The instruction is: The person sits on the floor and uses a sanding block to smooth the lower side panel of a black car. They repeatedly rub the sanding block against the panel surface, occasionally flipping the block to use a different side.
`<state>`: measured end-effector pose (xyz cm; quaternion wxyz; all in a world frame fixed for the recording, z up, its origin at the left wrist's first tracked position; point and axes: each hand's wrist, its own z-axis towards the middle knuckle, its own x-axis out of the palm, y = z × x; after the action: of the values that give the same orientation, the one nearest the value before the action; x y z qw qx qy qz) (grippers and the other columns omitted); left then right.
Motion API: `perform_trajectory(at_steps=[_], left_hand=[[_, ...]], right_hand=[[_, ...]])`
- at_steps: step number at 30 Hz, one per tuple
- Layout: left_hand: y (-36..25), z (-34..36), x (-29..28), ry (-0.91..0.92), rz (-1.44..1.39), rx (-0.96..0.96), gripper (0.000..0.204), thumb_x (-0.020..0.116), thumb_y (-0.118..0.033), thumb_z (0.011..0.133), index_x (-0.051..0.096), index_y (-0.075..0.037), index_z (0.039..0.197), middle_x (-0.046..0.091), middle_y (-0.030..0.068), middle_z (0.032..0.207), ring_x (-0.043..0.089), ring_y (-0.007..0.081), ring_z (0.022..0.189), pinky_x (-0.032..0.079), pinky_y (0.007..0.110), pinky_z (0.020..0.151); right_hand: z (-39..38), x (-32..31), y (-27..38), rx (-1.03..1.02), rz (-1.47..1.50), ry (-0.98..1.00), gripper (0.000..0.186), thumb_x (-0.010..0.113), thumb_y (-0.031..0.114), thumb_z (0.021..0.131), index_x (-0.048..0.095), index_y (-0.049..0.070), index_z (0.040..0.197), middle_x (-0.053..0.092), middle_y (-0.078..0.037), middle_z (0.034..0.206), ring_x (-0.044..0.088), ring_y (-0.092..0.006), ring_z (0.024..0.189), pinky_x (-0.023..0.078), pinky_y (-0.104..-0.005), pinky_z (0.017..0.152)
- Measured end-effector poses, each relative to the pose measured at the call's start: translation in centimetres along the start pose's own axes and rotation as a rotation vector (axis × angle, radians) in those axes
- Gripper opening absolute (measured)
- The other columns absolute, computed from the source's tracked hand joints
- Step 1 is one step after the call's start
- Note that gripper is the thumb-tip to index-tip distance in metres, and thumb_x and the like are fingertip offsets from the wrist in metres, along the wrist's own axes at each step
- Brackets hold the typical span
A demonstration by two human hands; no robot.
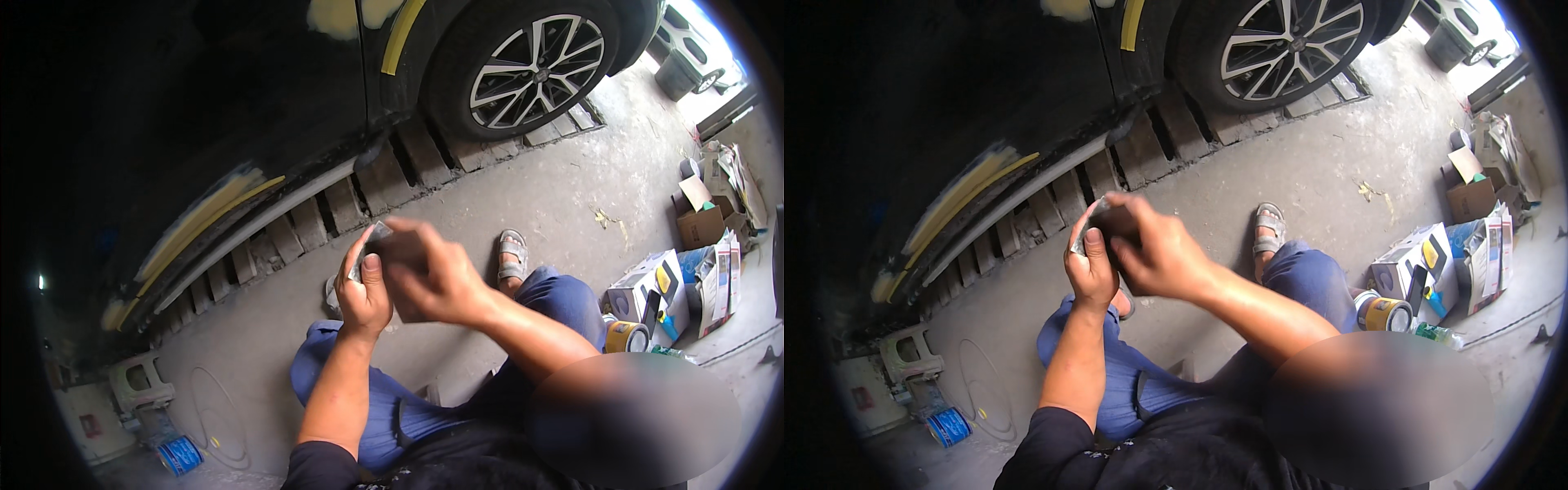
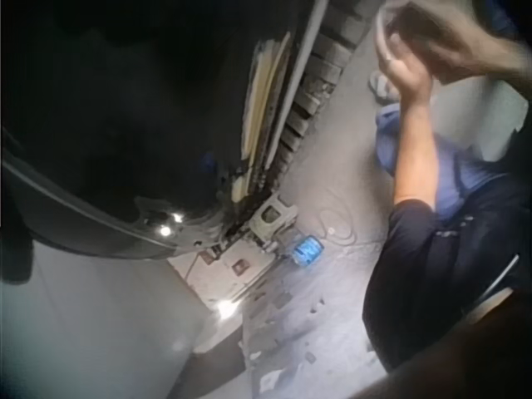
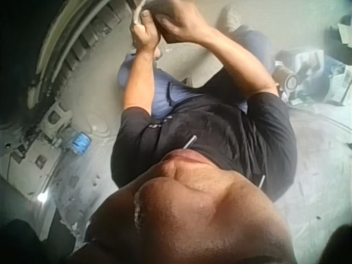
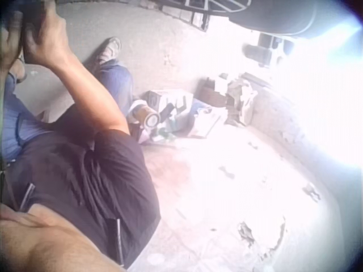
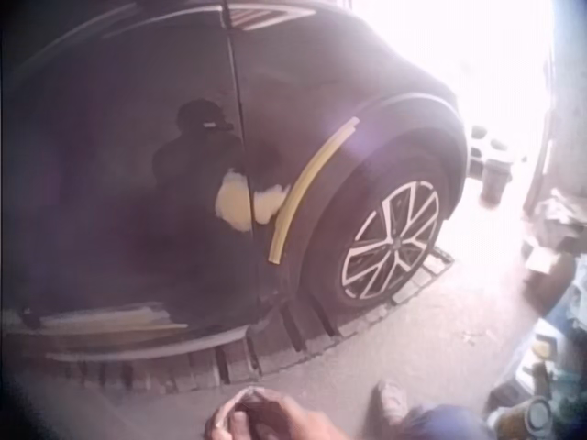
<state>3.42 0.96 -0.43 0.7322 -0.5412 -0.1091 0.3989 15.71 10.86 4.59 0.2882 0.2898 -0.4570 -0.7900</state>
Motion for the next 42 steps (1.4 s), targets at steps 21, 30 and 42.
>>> perform_trajectory(at_steps=[21, 30, 42], left_hand=[[-0.9, 0.2, -0.1, 0.056, -0.161, -0.107, 0.045, 0.043, -0.030, 0.103, 0.054, 0.008, 0.126, 0.064, 0.0165, 0.116, 0.059, 0.0212, 0.107, 0.045, 0.032, 0.095], [-1.2, 0.7, -1.1, 0.097, -0.473, -0.297, 0.042, 0.042, -0.031, 0.103, 0.054, 0.006, 0.121, 0.065, 0.0146, 0.112, 0.059, 0.0173, 0.103, 0.045, 0.029, 0.092], [-1.9, -0.1, -0.2, 0.050, -0.133, -0.222, 0.033, 0.052, -0.028, 0.100, 0.057, 0.001, 0.116, 0.064, 0.0064, 0.098, 0.057, 0.0116, 0.090, 0.045, 0.026, 0.082]], right_hand=[[2.5, -2.0, -0.9, 0.329, 0.005, -0.161, 0.049, 0.062, 0.004, 0.082, 0.044, 0.003, 0.128, 0.067, -0.024, 0.094, 0.067, -0.0409, 0.088, 0.055, -0.0417, 0.073], [2.8, -4.4, -3.4, 0.433, 0.071, -0.336, 0.049, 0.065, 0.007, 0.084, 0.046, 0.004, 0.129, 0.067, -0.016, 0.099, 0.068, -0.0244, 0.089, 0.054, -0.0346, 0.077], [0.6, -0.4, -1.4, 0.346, 0.076, -0.190, 0.049, 0.065, 0.010, 0.087, 0.045, 0.001, 0.131, 0.066, -0.013, 0.102, 0.065, -0.0193, 0.094, 0.051, -0.0320, 0.083]])
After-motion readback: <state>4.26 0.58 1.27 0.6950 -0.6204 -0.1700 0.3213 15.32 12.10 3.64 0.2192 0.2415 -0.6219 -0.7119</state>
